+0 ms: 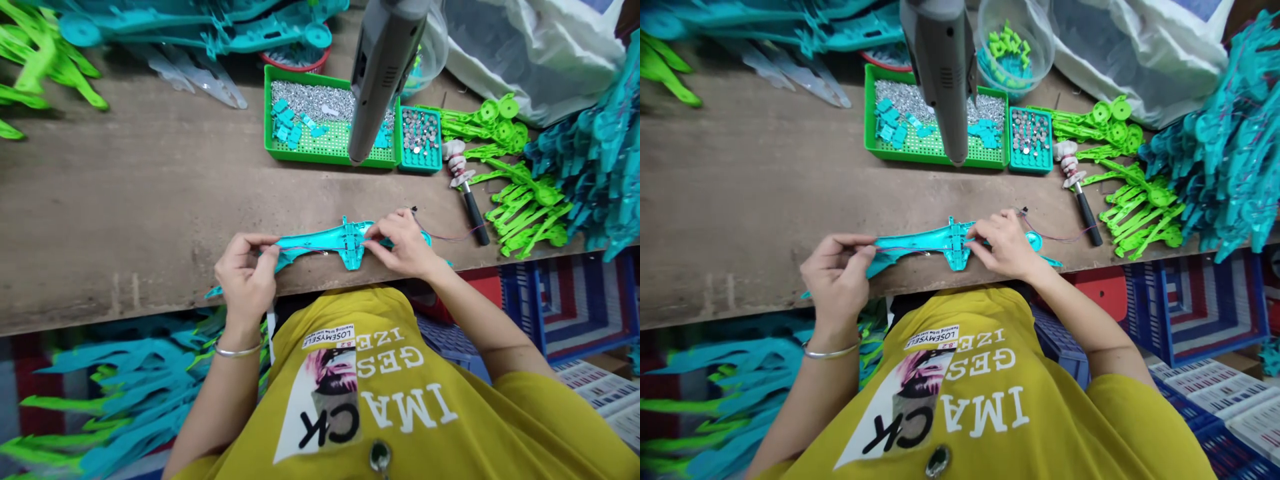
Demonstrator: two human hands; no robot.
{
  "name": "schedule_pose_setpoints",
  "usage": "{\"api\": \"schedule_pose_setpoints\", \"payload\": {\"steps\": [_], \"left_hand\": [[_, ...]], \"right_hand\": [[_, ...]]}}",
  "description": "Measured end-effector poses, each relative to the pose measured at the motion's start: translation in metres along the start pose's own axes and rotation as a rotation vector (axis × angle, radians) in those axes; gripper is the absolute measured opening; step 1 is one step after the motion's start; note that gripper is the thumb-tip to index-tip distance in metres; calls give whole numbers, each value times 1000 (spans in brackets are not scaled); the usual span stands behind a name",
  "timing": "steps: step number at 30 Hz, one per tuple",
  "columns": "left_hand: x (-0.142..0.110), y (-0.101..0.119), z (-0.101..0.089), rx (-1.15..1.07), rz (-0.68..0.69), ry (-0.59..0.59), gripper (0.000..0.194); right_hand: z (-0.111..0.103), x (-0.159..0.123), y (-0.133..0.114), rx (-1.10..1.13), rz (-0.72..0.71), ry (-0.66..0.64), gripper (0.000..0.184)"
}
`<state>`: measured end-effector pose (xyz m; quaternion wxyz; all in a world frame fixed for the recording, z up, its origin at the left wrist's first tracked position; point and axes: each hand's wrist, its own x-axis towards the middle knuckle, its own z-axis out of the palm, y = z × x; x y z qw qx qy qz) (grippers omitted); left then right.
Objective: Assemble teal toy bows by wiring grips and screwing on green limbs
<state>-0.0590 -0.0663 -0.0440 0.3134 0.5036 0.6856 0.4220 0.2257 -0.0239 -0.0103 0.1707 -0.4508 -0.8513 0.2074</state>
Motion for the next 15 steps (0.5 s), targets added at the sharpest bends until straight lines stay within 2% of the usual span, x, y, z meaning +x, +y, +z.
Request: {"api": "schedule_pose_setpoints", "payload": {"steps": [2, 4, 6, 9, 12, 14, 15], "left_hand": [[2, -2, 3, -115, -58, 37, 18], [3, 0, 2, -156, -58, 23, 19], [3, 5, -5, -89, 5, -31, 20], [-4, 14, -21, 74, 184, -74, 18], [-12, 19, -28, 100, 317, -90, 13], [-14, 17, -25, 0, 299, -60, 10], [-13, 15, -21, -76, 269, -2, 9]], "right_hand": [[6, 7, 3, -23, 37, 38, 15], [11, 10, 6, -53, 26, 32, 15], [14, 9, 10, -37, -31, 45, 13], [14, 4, 15, 69, -79, 203, 31], [15, 1, 19, 119, 27, 327, 38], [17, 1, 20, 77, 120, 306, 38], [18, 2, 21, 52, 150, 284, 37]]}}
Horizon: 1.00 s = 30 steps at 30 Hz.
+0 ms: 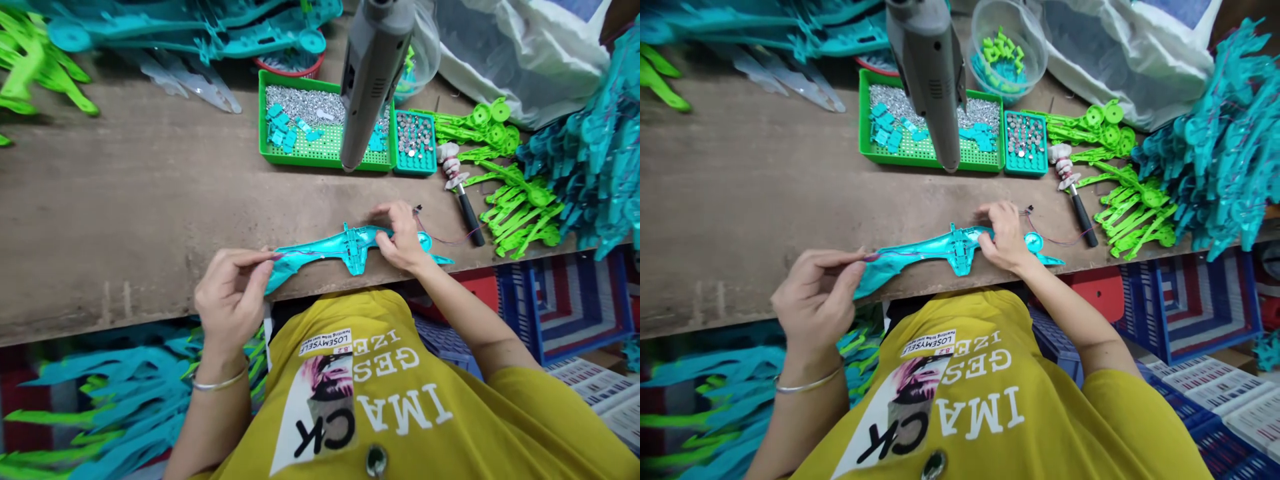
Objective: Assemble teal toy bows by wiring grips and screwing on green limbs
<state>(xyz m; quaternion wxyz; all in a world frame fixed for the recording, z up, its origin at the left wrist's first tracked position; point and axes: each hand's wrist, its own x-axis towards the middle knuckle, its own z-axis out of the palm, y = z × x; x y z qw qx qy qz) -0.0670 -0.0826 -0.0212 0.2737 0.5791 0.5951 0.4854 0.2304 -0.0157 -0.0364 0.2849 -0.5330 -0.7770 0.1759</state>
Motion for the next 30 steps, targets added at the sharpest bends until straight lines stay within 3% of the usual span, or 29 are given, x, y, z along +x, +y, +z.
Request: {"api": "schedule_pose_setpoints", "payload": {"steps": [4, 7, 10, 12, 16, 18, 25, 27, 30], "left_hand": [[6, -16, 6, -229, -78, 389, 16], [7, -25, -2, -186, -144, 518, 21], [-2, -28, -13, -10, -250, 472, 23], [-7, -27, -15, 24, -303, 420, 25], [-9, -26, -7, -216, -384, 472, 27], [-7, -27, -4, -323, -417, 531, 31], [-9, -31, -2, -353, -523, 536, 40], [-10, -30, -1, -323, -521, 530, 40], [-10, -28, 2, -296, -526, 513, 40]], "right_hand": [[5, 2, 1, -18, 23, -31, 37], [-1, 2, 4, 28, 7, 22, 36], [-18, 4, 10, 5, 13, 69, 38], [-30, 6, 14, -34, 11, 17, 42], [-43, 12, 20, -67, 9, -229, 44], [-42, 14, 22, -63, 44, -270, 37], [-31, 7, 24, 10, 109, -41, 20], [-31, 6, 24, -4, 77, -33, 22], [-33, 7, 25, -50, 39, -123, 29]]}}
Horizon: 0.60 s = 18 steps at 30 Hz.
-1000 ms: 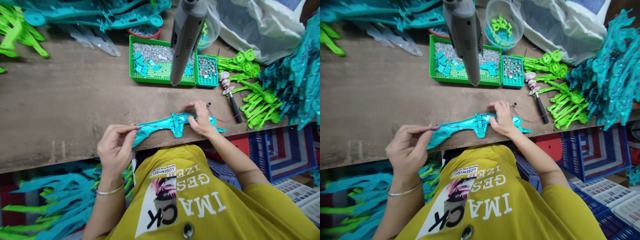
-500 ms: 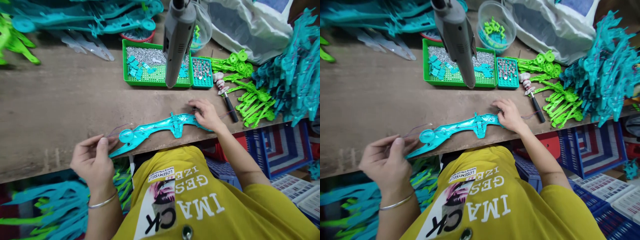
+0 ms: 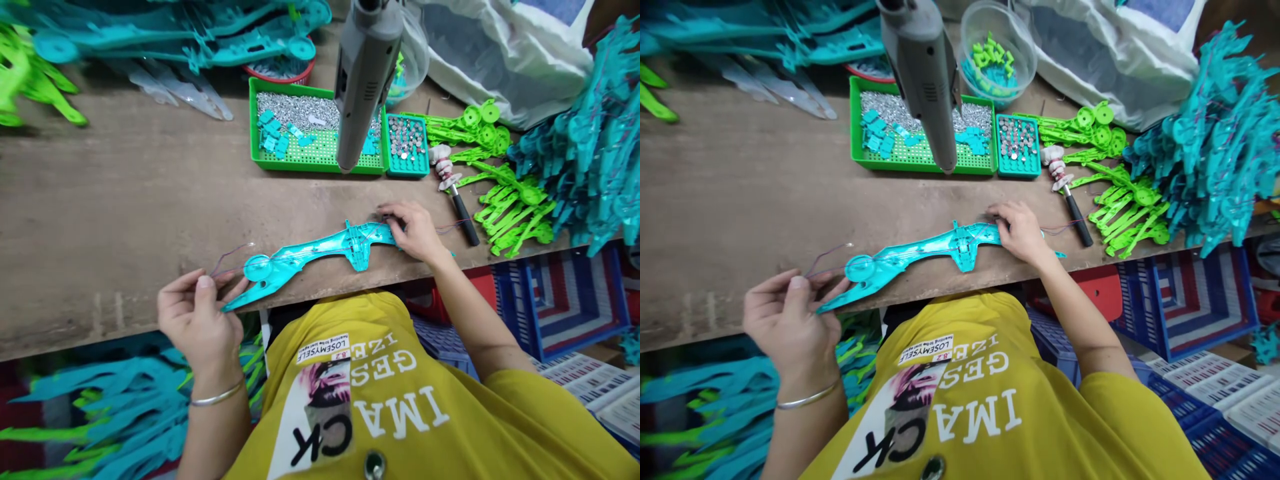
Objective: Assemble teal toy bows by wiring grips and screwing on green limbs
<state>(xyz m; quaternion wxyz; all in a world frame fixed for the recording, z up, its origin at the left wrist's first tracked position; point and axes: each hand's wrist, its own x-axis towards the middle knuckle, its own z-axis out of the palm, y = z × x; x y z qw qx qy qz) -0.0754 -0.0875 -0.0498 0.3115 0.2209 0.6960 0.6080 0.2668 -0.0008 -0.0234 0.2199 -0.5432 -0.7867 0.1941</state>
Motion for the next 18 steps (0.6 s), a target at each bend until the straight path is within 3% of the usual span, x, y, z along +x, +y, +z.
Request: {"api": "schedule_pose_setpoints", "payload": {"steps": [3, 8, 13, 18], "left_hand": [[-1, -1, 1, 6, 4, -9, 39], [-3, -5, 0, -16, 12, -1, 44], [-4, -7, 1, -139, -9, 9, 48], [-6, -9, -1, -268, -42, 61, 42]], "right_hand": [[-1, 2, 1, 24, 5, -26, 26], [2, -2, -5, 232, 39, 191, 21], [13, -14, -13, 103, -31, 69, 14], [18, -19, -1, -50, -157, 69, 22]]}}
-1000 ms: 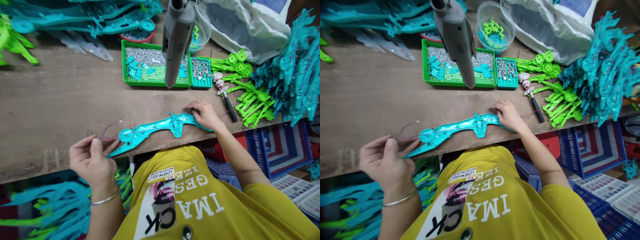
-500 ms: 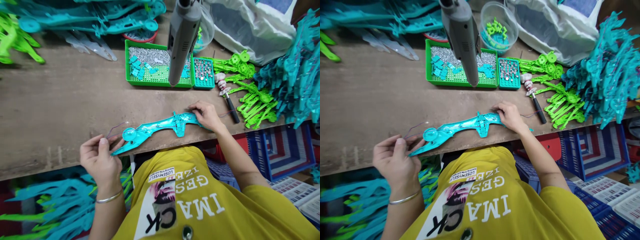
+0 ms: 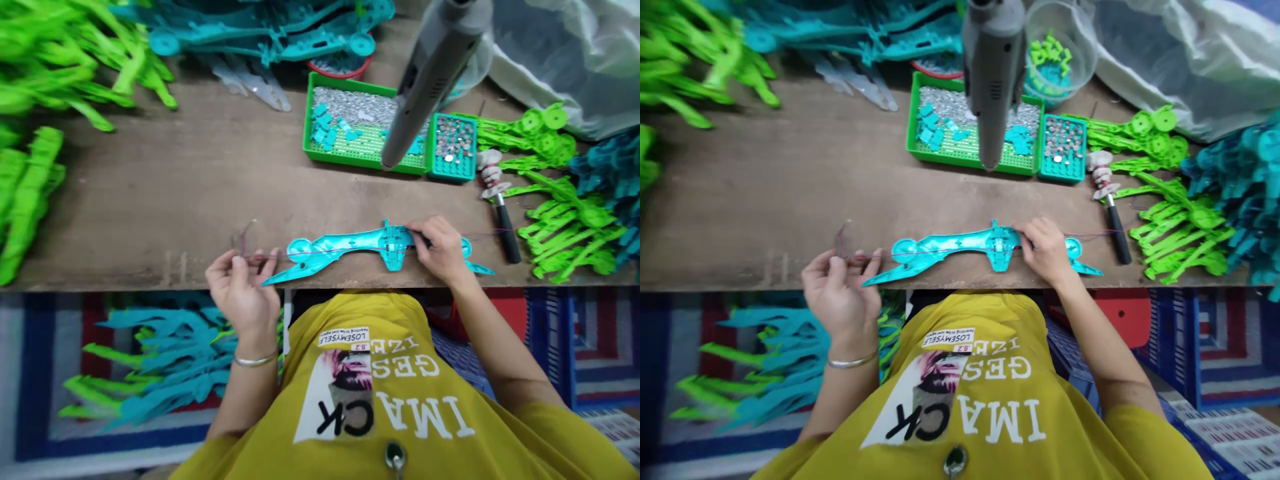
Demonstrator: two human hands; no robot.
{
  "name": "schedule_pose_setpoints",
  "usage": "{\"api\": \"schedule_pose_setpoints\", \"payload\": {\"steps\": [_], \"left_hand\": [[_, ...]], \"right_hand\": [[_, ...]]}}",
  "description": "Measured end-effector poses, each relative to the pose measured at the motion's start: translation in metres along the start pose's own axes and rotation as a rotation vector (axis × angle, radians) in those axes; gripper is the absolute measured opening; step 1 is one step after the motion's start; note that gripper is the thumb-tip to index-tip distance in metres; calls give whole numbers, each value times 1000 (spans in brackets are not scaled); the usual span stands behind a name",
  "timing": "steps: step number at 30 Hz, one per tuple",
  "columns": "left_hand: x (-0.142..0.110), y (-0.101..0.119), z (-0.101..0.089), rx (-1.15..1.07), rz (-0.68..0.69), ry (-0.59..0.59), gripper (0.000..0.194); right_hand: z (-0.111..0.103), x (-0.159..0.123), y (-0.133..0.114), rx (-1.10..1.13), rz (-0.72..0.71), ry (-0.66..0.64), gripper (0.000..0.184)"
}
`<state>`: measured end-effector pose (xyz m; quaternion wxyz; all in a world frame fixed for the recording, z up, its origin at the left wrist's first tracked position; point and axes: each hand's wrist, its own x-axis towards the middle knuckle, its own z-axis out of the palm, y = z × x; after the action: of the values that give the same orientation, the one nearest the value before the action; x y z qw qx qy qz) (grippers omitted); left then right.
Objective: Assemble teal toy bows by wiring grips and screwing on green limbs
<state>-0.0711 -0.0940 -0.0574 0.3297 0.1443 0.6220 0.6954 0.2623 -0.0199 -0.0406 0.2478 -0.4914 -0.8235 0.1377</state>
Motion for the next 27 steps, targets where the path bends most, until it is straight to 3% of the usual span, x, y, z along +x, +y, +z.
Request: {"api": "schedule_pose_setpoints", "payload": {"steps": [4, 6, 9, 14, 17, 19, 21, 23, 24, 25, 27], "left_hand": [[-8, -1, 2, 2, -36, -87, 36], [-12, 0, 6, -20, -34, -136, 36], [-15, 3, 14, -53, -21, -193, 34], [-13, 9, 24, -119, 43, -215, 30], [-16, 8, 27, -67, 133, -257, 24], [-12, 9, 25, -3, 184, -344, 26], [7, 14, 17, 97, 234, -495, 36], [46, 27, -1, 279, 332, -578, 45], [73, 36, -13, 421, 436, -468, 41], [102, 46, -26, 571, 541, -284, 37], [162, 67, -55, 850, 623, 74, 31]], "right_hand": [[-12, 6, 18, -15, -10, 20, 22], [-20, 16, 14, -33, 5, 82, 19], [-18, 38, -20, 15, -60, 127, 17], [34, 73, -105, 305, -262, -161, 35], [65, 86, -140, 537, -135, -207, 23], [74, 93, -150, 657, -11, -207, 22], [73, 99, -150, 690, 73, -189, 22], [64, 104, -141, 637, 113, -139, 20], [59, 106, -134, 589, 127, -97, 19], [53, 107, -126, 531, 137, -52, 18], [47, 106, -111, 410, 150, 20, 17]]}}
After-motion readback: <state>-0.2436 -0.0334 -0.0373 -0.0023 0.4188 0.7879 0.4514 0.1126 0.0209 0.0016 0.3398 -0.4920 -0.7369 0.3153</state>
